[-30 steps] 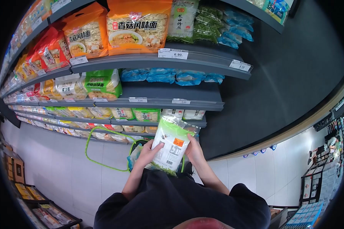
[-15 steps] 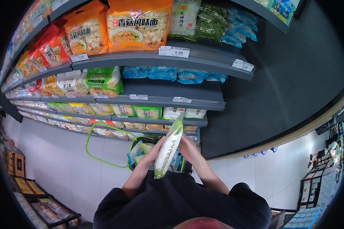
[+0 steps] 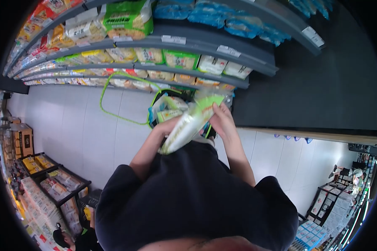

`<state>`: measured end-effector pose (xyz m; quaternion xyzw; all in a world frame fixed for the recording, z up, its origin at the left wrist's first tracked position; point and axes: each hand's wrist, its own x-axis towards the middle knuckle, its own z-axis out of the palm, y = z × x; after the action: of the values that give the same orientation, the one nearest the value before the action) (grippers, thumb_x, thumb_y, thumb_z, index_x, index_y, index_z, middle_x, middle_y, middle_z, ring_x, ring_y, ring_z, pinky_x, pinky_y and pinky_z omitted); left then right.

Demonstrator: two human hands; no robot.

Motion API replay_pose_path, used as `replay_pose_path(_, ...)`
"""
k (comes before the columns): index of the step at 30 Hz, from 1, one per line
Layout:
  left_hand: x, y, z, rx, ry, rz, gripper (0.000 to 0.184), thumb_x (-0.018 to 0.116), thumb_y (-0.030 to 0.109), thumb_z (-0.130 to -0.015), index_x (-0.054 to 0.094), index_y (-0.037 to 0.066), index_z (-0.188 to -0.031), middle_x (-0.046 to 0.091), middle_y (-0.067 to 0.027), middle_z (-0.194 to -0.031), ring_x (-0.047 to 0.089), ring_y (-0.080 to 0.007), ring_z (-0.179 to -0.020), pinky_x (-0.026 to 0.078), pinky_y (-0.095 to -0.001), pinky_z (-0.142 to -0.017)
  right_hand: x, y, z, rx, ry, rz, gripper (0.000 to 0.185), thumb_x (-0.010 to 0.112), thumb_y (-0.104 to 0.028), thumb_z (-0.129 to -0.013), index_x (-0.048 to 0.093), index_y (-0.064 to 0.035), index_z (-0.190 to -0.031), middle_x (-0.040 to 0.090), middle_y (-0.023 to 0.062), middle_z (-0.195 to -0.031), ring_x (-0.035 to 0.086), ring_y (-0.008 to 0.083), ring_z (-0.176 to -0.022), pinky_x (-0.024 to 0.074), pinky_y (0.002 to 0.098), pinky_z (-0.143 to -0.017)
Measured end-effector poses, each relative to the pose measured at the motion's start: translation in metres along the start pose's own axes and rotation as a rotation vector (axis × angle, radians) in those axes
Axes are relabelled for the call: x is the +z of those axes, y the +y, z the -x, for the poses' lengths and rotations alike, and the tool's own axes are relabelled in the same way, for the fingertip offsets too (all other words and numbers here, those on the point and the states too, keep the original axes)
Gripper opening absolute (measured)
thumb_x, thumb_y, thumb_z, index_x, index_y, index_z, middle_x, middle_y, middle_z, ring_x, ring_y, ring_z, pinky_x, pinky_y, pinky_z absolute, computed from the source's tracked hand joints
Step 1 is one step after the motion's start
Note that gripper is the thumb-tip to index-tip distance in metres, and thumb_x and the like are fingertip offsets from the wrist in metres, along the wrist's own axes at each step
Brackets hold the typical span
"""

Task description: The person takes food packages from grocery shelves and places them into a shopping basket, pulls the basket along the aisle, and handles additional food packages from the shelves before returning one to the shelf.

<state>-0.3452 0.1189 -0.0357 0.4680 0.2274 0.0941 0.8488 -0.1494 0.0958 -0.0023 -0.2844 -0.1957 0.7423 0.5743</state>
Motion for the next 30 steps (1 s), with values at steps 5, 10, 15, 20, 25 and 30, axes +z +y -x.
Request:
replay_pose_path(5, -0.033, -0.013, 0.018, 0.157, 0.368, 0.371, 0.068, 0.021, 0.054, -0.091, 0.033, 0.001, -0.130, 0.040, -0.0109, -0.132, 0.040, -0.0200, -0.118, 0.028, -0.0323, -0.100, -0.013, 0.017, -0.010, -0.093, 0.181, 0.194, 0.031, 0.053, -0.013, -0.088, 0.048, 0.0011, -0.115, 0.055, 0.0081, -0.112, 0.053, 0.0142, -0.102, 0.0399, 0.0286, -0.088)
replay_pose_path(10, -0.025, 0.007, 0.020, 0.364, 0.609, -0.246, 0.049, 0.049, 0.041, -0.088, 0.046, -0.001, -0.115, 0.053, -0.0117, -0.115, 0.051, -0.0173, -0.106, 0.039, -0.0299, -0.089, -0.011, 0.021, -0.009, -0.103, 0.237, 0.291, 0.029, 0.056, -0.014, -0.086, 0.053, 0.0019, -0.110, 0.059, 0.0072, -0.105, 0.054, 0.0113, -0.096, 0.0401, 0.0252, -0.084)
replay_pose_path(15, -0.046, -0.013, 0.000, 0.162, 0.845, -0.231, 0.049, 0.058, 0.040, -0.082, 0.051, -0.002, -0.106, 0.058, -0.0128, -0.105, 0.056, -0.0161, -0.096, 0.044, -0.0273, -0.081, -0.019, 0.026, -0.014, -0.138, 0.286, 0.482, 0.021, 0.059, -0.016, -0.085, 0.058, -0.0010, -0.098, 0.061, 0.0037, -0.093, 0.053, 0.0082, -0.085, 0.0422, 0.0235, -0.076)
replay_pose_path(20, -0.052, -0.013, -0.012, -0.139, 0.657, 0.146, 0.070, 0.041, 0.063, -0.081, 0.054, -0.003, -0.101, 0.059, -0.0157, -0.103, 0.059, -0.0228, -0.094, 0.044, -0.0291, -0.083, -0.071, 0.049, -0.033, -0.134, 0.249, 0.772, 0.014, 0.059, -0.015, -0.083, 0.059, -0.0011, -0.086, 0.057, -0.0001, -0.078, 0.047, 0.0051, -0.071, 0.0393, 0.0212, -0.064)
replay_pose_path(25, -0.073, -0.050, -0.051, -0.251, 0.584, 0.281, 0.067, 0.033, 0.060, -0.084, 0.054, -0.003, -0.096, 0.059, -0.0188, -0.100, 0.061, -0.0272, -0.091, 0.047, -0.0324, -0.081, -0.091, 0.076, -0.028, -0.130, 0.147, 1.138, 0.018, 0.054, -0.015, -0.084, 0.058, -0.0015, -0.094, 0.060, 0.0149, -0.085, 0.057, 0.0250, -0.075, 0.0429, 0.0296, -0.067)
replay_pose_path(30, -0.098, -0.108, -0.082, -0.366, 0.555, 0.406, 0.027, 0.042, 0.025, -0.083, 0.053, 0.001, -0.084, 0.058, -0.0184, -0.099, 0.060, -0.0297, -0.095, 0.048, -0.0340, -0.083, -0.148, 0.102, -0.014, 0.071, 0.153, 1.205, 0.026, 0.052, -0.015, -0.085, 0.057, -0.0039, -0.108, 0.061, 0.0113, -0.098, 0.058, 0.0180, -0.082, 0.0456, 0.0294, -0.075)
